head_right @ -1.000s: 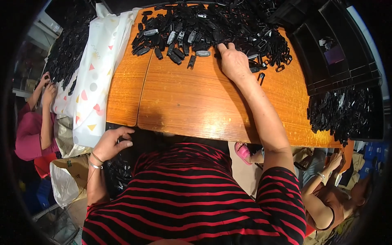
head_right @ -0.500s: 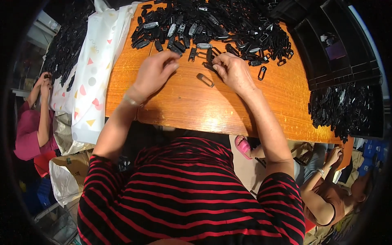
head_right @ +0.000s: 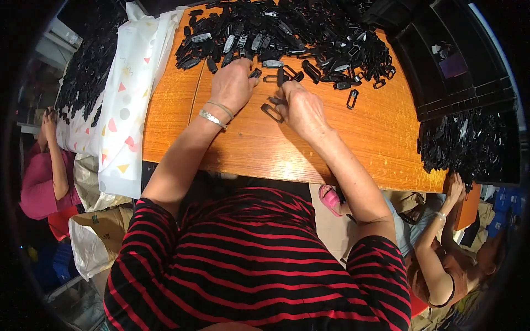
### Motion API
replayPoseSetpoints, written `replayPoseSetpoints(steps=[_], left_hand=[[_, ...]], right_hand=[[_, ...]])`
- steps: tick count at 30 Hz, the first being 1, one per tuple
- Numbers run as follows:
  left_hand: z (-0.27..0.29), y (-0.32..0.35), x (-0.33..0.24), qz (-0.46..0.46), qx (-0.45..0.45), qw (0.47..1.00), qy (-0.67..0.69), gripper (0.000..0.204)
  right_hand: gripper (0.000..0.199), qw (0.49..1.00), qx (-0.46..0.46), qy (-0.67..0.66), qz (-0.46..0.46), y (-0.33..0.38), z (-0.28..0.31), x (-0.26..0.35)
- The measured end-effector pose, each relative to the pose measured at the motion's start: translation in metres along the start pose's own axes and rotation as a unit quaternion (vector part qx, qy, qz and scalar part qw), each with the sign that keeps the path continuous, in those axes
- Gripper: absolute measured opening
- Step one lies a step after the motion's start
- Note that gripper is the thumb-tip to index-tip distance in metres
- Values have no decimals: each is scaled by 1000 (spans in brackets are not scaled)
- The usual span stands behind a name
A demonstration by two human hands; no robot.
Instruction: Assembling small black plastic components at a work table in a workshop environment.
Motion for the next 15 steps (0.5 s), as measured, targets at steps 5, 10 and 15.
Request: replayPoseSetpoints(steps=[5,10,15], left_hand=[[0,8,5,-59,-14,998,-18,26],[8,20,3,14,-10,994,105,20],[3,38,7,110,27,938,328,27]], right_hand=[[22,998,64,-6,-20,-2,12,8],[21,983,53,-128,-118,-8,5,10],[19,948,-43,-286,-130,-16,-12,26]])
Point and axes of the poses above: each hand's wrist, its own y-axis away from the middle knuckle, its own z-axis out of the back of the hand, x = y × z, the point moved 1 cm from there along -y, towards the middle knuckle, and after that the axes turned 13 degrees about y, right-handed, at the moved point
